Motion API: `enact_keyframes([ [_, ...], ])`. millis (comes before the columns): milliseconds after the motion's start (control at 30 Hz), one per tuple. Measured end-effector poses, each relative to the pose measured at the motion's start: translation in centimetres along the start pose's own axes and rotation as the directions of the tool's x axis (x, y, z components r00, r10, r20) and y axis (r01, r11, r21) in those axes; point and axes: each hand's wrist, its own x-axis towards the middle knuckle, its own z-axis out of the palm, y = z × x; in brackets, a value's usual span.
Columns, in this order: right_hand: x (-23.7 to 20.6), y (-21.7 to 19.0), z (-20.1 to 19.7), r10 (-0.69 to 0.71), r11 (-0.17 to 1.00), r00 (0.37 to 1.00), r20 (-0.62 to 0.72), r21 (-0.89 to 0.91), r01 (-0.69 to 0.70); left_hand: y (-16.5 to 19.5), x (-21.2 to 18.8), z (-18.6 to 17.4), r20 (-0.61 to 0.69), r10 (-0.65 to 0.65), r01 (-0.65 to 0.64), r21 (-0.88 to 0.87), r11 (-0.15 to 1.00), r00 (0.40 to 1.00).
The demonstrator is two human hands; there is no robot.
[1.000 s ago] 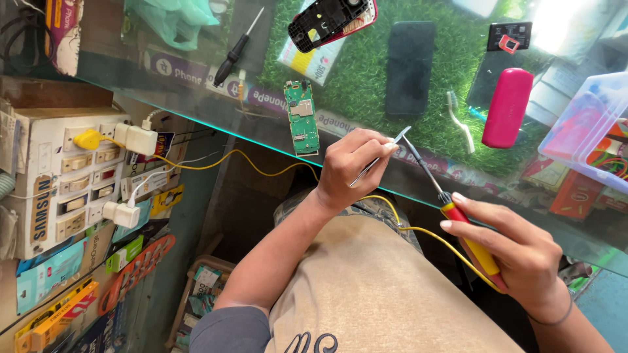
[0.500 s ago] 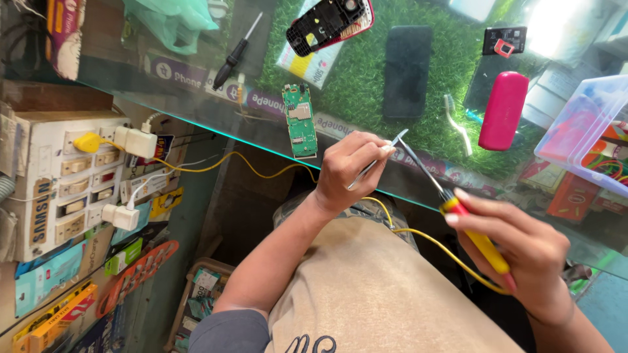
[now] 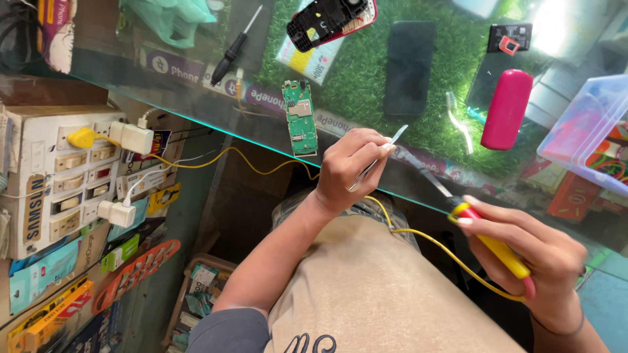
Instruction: The person solders a small electronic component onto a green circuit board using a soldering iron and tweezers. After soldering, they insert the board into a black phone housing and connect a white charging cable to test the device.
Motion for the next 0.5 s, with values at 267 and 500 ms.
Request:
enact_keyframes([
  [267, -0.5, 1.9, 1.0, -0.128, 0.992, 0.977, -0.171, -0.01, 0.129, -0.1, -0.1, -0.3, 0.009, 0.044, -0.044, 0.122, 0.992, 0.999],
  [500, -0.5, 2.8, 3.2, -0.146, 0.986, 0.981, -0.127, 0.061, 0.155, -0.1, -0.2, -0.3, 0.013, 0.051, -0.052, 0.108, 0.993, 0.999],
])
